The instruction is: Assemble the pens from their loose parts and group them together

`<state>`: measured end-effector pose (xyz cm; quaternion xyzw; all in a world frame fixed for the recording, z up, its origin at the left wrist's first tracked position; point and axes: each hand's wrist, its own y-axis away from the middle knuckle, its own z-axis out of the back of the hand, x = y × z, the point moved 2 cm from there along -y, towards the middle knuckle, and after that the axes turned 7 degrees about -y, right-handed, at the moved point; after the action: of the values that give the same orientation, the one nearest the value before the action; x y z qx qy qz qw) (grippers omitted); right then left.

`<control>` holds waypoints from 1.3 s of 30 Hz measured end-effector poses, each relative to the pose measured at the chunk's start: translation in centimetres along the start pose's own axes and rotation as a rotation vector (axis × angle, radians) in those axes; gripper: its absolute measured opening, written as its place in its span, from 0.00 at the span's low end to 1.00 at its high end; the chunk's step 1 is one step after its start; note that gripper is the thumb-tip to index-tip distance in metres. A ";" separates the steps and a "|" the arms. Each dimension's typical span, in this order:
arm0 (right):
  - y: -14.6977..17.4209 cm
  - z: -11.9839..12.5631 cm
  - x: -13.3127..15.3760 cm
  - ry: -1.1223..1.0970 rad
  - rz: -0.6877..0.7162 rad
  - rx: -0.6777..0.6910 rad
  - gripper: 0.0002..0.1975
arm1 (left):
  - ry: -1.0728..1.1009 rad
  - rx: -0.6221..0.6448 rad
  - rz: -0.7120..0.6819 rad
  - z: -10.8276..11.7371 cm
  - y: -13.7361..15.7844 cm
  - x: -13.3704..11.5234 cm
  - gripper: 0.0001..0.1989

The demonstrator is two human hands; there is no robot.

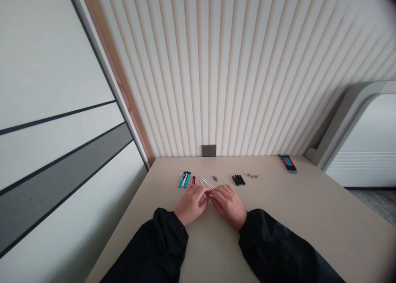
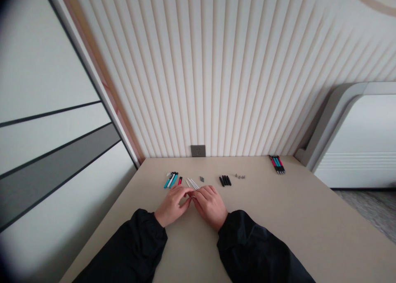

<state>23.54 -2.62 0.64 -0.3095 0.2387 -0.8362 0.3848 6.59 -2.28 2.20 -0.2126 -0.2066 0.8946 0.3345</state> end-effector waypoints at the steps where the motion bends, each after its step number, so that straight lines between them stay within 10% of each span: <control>1: 0.0 0.0 0.0 -0.003 0.002 -0.005 0.09 | 0.016 -0.006 0.011 -0.1 0.0 0.0 0.14; 11: 0.1 -0.2 -0.1 0.042 0.050 0.026 0.12 | 0.056 -0.014 0.058 -0.4 0.3 0.7 0.10; 25: 0.2 0.1 -0.6 0.067 -0.008 0.033 0.10 | -0.395 0.281 0.014 0.0 0.4 4.9 0.13; 39: 0.4 0.7 -1.6 -0.194 -0.213 -0.204 0.07 | -0.152 0.073 -0.013 0.7 -0.3 1.7 0.08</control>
<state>25.02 -1.66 0.35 -0.4499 0.2499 -0.8098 0.2818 5.19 -1.05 2.49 -0.1304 -0.2000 0.9128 0.3313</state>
